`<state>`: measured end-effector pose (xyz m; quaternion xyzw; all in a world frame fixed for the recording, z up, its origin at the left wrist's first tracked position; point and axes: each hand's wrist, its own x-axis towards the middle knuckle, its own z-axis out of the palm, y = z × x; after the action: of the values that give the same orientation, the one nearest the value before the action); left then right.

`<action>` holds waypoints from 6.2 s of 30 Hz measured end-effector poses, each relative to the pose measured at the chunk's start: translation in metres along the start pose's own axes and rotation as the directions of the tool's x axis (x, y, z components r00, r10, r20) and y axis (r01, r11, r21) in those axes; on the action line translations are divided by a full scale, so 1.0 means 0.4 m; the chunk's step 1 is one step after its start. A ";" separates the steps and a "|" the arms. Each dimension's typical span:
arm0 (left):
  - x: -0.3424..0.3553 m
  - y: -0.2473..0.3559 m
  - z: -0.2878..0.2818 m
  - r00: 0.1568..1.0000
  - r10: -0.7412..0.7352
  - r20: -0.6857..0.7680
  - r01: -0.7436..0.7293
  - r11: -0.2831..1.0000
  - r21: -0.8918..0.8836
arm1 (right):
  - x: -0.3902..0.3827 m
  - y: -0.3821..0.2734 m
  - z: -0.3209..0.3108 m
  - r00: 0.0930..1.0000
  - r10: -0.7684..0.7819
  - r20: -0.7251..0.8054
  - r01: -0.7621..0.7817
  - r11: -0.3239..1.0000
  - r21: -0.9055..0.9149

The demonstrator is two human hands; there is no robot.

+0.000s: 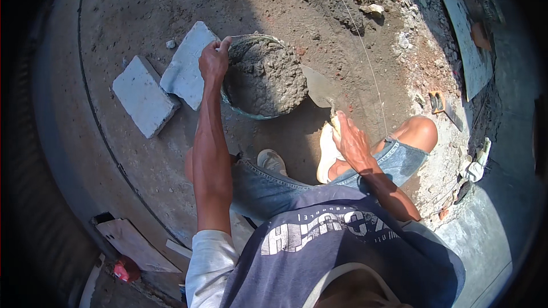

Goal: The recorder mixes mortar in a pile using a shovel and bucket, then saws a lightweight concrete block to a specific size.

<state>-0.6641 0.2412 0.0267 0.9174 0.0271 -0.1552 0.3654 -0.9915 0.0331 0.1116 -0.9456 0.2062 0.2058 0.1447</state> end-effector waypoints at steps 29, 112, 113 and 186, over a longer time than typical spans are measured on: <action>0.099 -0.102 0.007 0.950 -0.060 0.307 0.144 0.955 -0.259 | -0.032 0.110 -0.208 0.972 0.228 -0.054 -0.015 0.292 0.956; -0.483 0.238 0.027 0.843 0.108 0.528 -0.079 0.994 -0.077 | -0.472 0.413 0.045 0.850 0.435 -0.297 0.090 0.435 0.896; -0.521 0.248 0.032 0.837 0.118 0.534 -0.075 0.992 -0.101 | -0.488 0.417 0.054 0.859 0.426 -0.284 0.085 0.429 0.899; -0.811 -0.155 0.463 0.943 -0.110 0.313 0.300 0.685 -0.664 | -0.438 0.521 0.179 0.791 0.379 -0.479 -0.290 0.923 0.252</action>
<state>-1.0317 0.1814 -0.0425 0.6729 0.1414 -0.2867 0.6671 -1.2541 -0.0654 0.0881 -0.8985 0.4183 -0.0524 0.1225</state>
